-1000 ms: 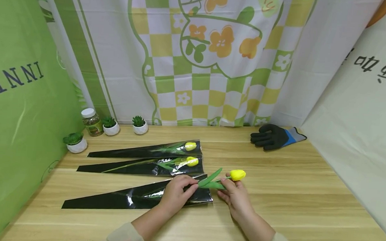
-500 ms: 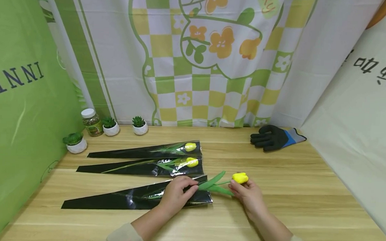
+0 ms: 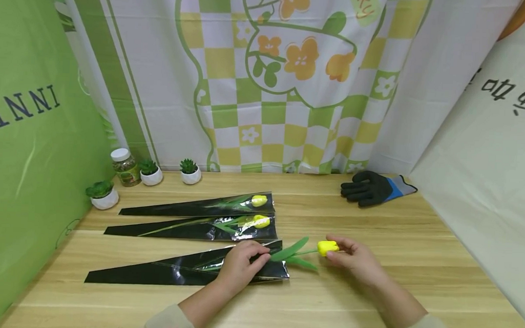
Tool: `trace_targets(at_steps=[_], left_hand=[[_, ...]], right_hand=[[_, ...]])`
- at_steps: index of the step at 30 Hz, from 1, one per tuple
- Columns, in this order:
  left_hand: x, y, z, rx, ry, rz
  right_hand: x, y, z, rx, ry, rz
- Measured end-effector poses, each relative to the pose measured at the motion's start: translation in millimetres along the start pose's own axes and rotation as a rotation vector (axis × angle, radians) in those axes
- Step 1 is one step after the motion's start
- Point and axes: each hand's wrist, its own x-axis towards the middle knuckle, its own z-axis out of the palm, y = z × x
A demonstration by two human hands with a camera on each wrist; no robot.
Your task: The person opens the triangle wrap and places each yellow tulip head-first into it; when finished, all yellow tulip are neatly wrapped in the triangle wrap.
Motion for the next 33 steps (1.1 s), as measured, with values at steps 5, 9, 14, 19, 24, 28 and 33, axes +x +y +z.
trace_targets(at_steps=[5,9,14,19,24,28,33], left_hand=[[0.8,0.8,0.4,0.013,-0.017,0.022],[1.2,0.2,1.9,0.036,-0.024,0.049],[2.4,-0.3,3.1,0.032,-0.029,0.052],[3.5,-0.4,4.4,0.031,-0.03,0.049],[4.4,-0.3,4.9,0.028,-0.038,0.053],[5.7,-0.3,5.0,0.022,-0.038,0.064],[7.0,0.9,5.0,0.035,-0.031,0.09]], right_hand=[[3.6,-1,-10,-0.076,-0.101,-0.011],[8.5,-2,-9,-0.11,-0.14,-0.015],[14.5,-3,3,-0.12,-0.15,-0.003],[19.1,-3,15,-0.118,-0.151,-0.004],[23.9,-1,27,-0.152,-0.139,-0.008],[26.9,-1,35,-0.158,-0.136,-0.008],[29.0,-2,43,-0.131,-0.165,-0.005]])
